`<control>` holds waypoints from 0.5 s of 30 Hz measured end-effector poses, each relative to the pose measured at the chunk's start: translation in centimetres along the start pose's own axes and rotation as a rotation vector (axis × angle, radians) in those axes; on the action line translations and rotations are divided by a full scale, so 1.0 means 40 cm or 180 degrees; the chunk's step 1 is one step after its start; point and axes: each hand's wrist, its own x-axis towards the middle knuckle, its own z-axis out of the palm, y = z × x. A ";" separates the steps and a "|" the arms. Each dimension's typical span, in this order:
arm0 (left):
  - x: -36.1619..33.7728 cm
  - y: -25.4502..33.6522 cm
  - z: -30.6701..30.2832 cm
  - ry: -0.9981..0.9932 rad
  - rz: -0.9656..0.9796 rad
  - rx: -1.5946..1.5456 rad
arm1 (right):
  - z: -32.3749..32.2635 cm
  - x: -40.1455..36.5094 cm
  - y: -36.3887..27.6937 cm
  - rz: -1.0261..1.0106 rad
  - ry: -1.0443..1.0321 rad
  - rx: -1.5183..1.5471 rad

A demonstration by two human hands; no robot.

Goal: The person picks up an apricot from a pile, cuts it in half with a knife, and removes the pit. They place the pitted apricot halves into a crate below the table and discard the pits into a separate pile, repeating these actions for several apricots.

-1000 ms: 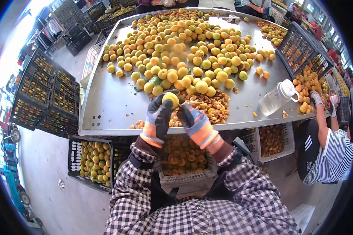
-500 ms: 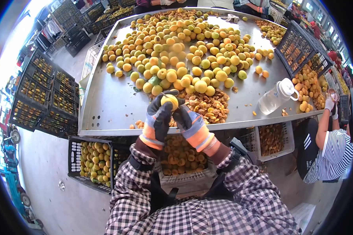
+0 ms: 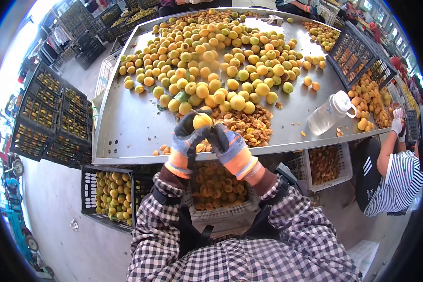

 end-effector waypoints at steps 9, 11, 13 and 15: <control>0.019 -0.024 -0.011 0.0127 -0.0140 0.0434 | 0.004 0.003 0.041 -0.0276 0.0090 -0.0874; 0.009 -0.005 -0.002 -0.0008 -0.0008 0.0462 | -0.013 0.009 0.007 0.0063 -0.0099 -0.0764; -0.009 -0.005 0.025 0.0484 0.0059 0.0095 | -0.003 0.009 0.017 -0.0126 -0.0081 -0.0880; -0.008 -0.038 0.038 0.0763 -0.0178 -0.0141 | 0.016 0.006 0.034 -0.0310 -0.0028 -0.0994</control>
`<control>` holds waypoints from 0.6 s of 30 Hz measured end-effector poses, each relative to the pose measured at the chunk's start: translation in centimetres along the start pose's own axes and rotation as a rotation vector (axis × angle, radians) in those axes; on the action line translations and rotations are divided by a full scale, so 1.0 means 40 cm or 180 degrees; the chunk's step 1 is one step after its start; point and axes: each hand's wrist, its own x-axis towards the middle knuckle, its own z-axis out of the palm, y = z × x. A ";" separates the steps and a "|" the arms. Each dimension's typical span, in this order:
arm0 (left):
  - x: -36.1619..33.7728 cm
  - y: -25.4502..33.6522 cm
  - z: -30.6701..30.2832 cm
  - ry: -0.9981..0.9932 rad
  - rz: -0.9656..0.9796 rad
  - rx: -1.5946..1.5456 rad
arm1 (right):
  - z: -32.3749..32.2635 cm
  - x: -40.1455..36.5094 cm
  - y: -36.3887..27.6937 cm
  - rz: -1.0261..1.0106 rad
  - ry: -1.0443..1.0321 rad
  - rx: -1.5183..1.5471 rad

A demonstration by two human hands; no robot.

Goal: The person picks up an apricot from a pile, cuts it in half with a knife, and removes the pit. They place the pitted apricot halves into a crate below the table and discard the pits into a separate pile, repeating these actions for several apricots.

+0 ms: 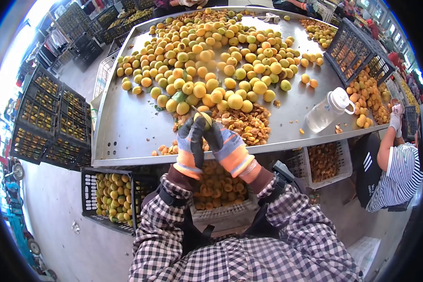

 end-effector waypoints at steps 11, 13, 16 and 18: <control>0.006 -0.042 -0.008 0.0248 -0.0155 0.0455 | 0.003 0.008 -0.027 0.0610 -0.0290 -0.0482; 0.000 -0.015 0.009 0.0152 -0.0080 0.0425 | 0.000 0.010 -0.028 0.0638 -0.0386 -0.0613; 0.031 -0.005 -0.007 -0.0273 -0.0071 0.0448 | -0.014 0.005 -0.007 0.0581 -0.0090 -0.0110; 0.039 -0.003 -0.020 -0.0597 -0.0004 0.0531 | -0.033 0.012 0.004 0.0397 -0.0341 -0.0050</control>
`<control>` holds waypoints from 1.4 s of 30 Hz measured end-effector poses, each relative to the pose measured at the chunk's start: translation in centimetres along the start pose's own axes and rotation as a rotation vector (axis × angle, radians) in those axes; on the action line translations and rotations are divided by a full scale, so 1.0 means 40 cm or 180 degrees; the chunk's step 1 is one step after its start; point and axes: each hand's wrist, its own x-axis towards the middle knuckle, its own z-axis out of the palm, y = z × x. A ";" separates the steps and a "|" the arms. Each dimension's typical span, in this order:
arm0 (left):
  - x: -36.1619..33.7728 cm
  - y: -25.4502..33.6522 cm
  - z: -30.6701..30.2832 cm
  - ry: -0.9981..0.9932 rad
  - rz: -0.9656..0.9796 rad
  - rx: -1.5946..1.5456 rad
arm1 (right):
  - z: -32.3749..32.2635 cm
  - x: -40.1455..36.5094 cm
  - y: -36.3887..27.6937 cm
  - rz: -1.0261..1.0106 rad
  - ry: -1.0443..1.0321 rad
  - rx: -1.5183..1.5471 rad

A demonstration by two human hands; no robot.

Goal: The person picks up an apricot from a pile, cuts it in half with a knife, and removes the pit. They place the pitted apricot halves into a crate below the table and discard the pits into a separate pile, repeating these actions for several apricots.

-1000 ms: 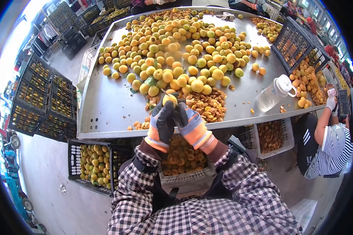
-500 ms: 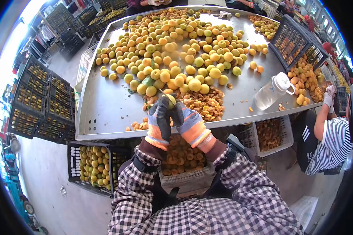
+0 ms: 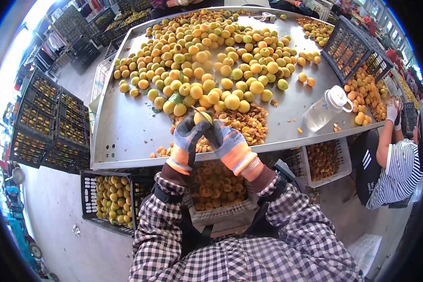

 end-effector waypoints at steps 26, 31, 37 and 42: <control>0.005 0.034 0.032 0.0321 -0.0201 0.0094 | -0.015 0.003 0.014 -0.0269 0.0115 -0.0603; -0.019 0.060 0.043 0.0112 0.0195 0.0374 | -0.038 0.003 -0.013 -0.0378 0.0218 0.0063; -0.026 0.041 0.029 0.0170 0.0651 0.0517 | -0.023 0.009 -0.001 -0.0617 0.0069 0.0677; -0.039 0.059 0.029 0.0142 0.0693 0.0748 | -0.042 0.005 -0.049 -0.0273 0.0191 0.1824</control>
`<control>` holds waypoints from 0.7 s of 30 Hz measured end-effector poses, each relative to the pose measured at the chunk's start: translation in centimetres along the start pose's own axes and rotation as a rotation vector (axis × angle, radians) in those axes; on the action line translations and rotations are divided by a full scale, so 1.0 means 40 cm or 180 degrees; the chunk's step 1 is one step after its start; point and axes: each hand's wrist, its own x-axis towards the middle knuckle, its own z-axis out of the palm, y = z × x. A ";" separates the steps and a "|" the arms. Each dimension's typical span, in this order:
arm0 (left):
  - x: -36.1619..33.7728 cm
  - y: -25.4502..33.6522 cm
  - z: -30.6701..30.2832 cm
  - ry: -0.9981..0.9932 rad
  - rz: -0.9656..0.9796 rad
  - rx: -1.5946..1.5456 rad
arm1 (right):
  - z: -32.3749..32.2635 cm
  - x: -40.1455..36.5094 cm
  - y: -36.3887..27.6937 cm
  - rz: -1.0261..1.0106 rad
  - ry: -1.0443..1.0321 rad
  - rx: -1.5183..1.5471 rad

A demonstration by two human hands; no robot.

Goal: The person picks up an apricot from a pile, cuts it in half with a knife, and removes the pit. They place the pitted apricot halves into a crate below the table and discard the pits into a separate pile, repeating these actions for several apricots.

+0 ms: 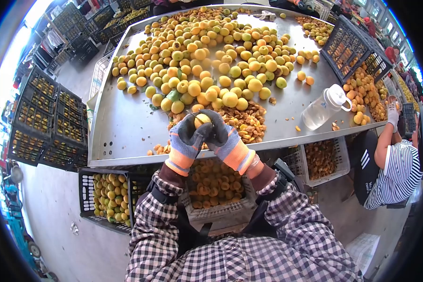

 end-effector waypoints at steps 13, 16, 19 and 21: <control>-0.006 0.006 -0.011 -0.0157 -0.0213 -0.0815 | -0.069 0.026 0.062 0.0788 0.0537 0.1358; 0.004 0.014 -0.024 -0.0182 -0.0665 -0.1138 | -0.080 0.016 0.033 0.0590 0.0317 0.1192; 0.007 0.034 -0.021 0.0048 -0.0713 -0.1017 | -0.120 0.005 -0.052 0.0409 -0.0604 0.1020; 0.006 0.024 -0.035 -0.0111 -0.0846 -0.1178 | -0.135 0.003 -0.075 0.0498 -0.1657 0.0660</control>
